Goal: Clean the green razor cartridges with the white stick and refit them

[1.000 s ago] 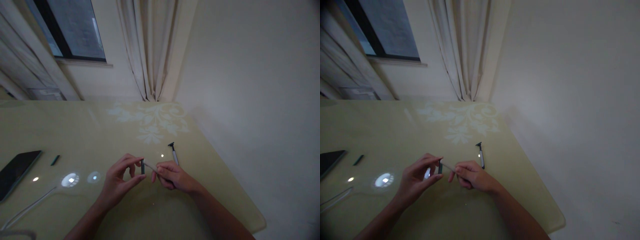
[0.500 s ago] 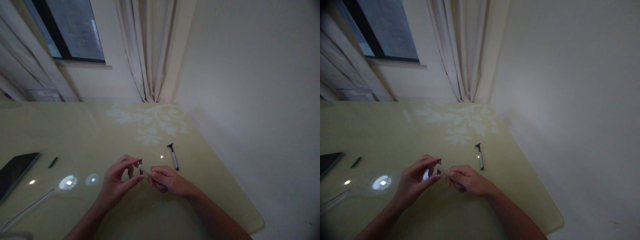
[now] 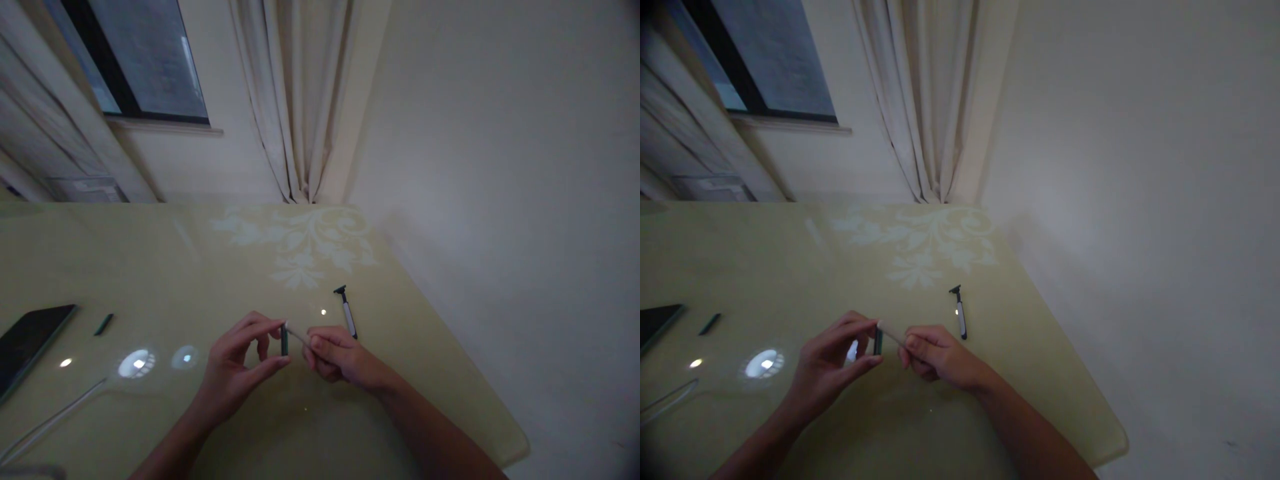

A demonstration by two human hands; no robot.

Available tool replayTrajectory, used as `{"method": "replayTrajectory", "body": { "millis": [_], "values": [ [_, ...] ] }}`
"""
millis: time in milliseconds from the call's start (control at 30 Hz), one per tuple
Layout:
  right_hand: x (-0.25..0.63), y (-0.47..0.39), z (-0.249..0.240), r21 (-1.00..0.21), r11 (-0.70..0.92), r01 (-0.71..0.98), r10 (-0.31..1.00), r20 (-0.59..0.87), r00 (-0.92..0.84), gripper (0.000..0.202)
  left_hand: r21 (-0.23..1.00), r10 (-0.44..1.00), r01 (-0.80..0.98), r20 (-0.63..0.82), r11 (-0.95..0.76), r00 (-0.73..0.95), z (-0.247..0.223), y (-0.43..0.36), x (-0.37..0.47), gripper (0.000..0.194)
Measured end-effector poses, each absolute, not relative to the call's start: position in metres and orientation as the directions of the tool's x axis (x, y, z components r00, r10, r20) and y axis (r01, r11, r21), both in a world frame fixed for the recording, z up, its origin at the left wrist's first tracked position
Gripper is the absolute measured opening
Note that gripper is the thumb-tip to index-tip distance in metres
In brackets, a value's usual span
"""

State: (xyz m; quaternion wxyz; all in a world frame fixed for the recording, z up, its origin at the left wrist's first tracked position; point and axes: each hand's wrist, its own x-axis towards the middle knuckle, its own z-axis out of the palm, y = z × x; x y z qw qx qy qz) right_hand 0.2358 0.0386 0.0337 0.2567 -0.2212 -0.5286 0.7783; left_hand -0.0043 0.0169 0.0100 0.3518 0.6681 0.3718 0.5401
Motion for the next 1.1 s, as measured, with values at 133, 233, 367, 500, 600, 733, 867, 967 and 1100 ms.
{"method": "replayTrajectory", "body": {
  "millis": [133, 233, 367, 500, 600, 733, 867, 967, 1100],
  "values": [
    [0.235, 0.038, 0.033, -0.941, -0.314, -0.126, 0.603, -0.096, -0.792, 0.051, 0.877, 0.877, 0.077, 0.464, -0.475, 0.122, 0.013, 0.017, -0.004, 0.040],
    [0.236, 0.037, 0.032, -0.924, -0.345, -0.164, 0.593, -0.080, -0.801, 0.050, 0.888, 0.887, 0.049, 0.451, -0.457, 0.103, 0.017, 0.018, -0.004, 0.039],
    [0.235, 0.037, 0.031, -0.915, -0.352, -0.197, 0.626, -0.073, -0.776, 0.049, 0.894, 0.891, 0.040, 0.438, -0.445, 0.117, 0.020, 0.017, -0.004, 0.041],
    [0.235, 0.036, 0.032, -0.919, -0.364, -0.150, 0.573, -0.094, -0.814, 0.051, 0.889, 0.885, 0.024, 0.453, -0.457, 0.105, 0.021, 0.017, -0.004, 0.040],
    [0.235, 0.036, 0.034, -0.914, -0.363, -0.181, 0.615, -0.089, -0.783, 0.051, 0.898, 0.892, 0.002, 0.438, -0.441, 0.115, 0.021, 0.017, -0.003, 0.041],
    [0.235, 0.035, 0.035, -0.922, -0.359, -0.142, 0.591, -0.107, -0.799, 0.051, 0.900, 0.893, -0.004, 0.432, -0.435, 0.125, 0.021, 0.016, -0.003, 0.040],
    [0.235, 0.036, 0.035, -0.921, -0.363, -0.141, 0.586, -0.108, -0.803, 0.053, 0.906, 0.899, -0.021, 0.423, -0.423, 0.115, 0.021, 0.016, -0.003, 0.040],
    [0.236, 0.036, 0.035, -0.921, -0.357, -0.155, 0.621, -0.111, -0.776, 0.052, 0.911, 0.904, -0.008, 0.409, -0.411, 0.124, 0.021, 0.016, -0.003, 0.042],
    [0.236, 0.036, 0.036, -0.926, -0.355, -0.128, 0.558, -0.100, -0.824, 0.052, 0.906, 0.899, -0.018, 0.422, -0.423, 0.117, 0.023, 0.017, -0.002, 0.037]
  ]
}}
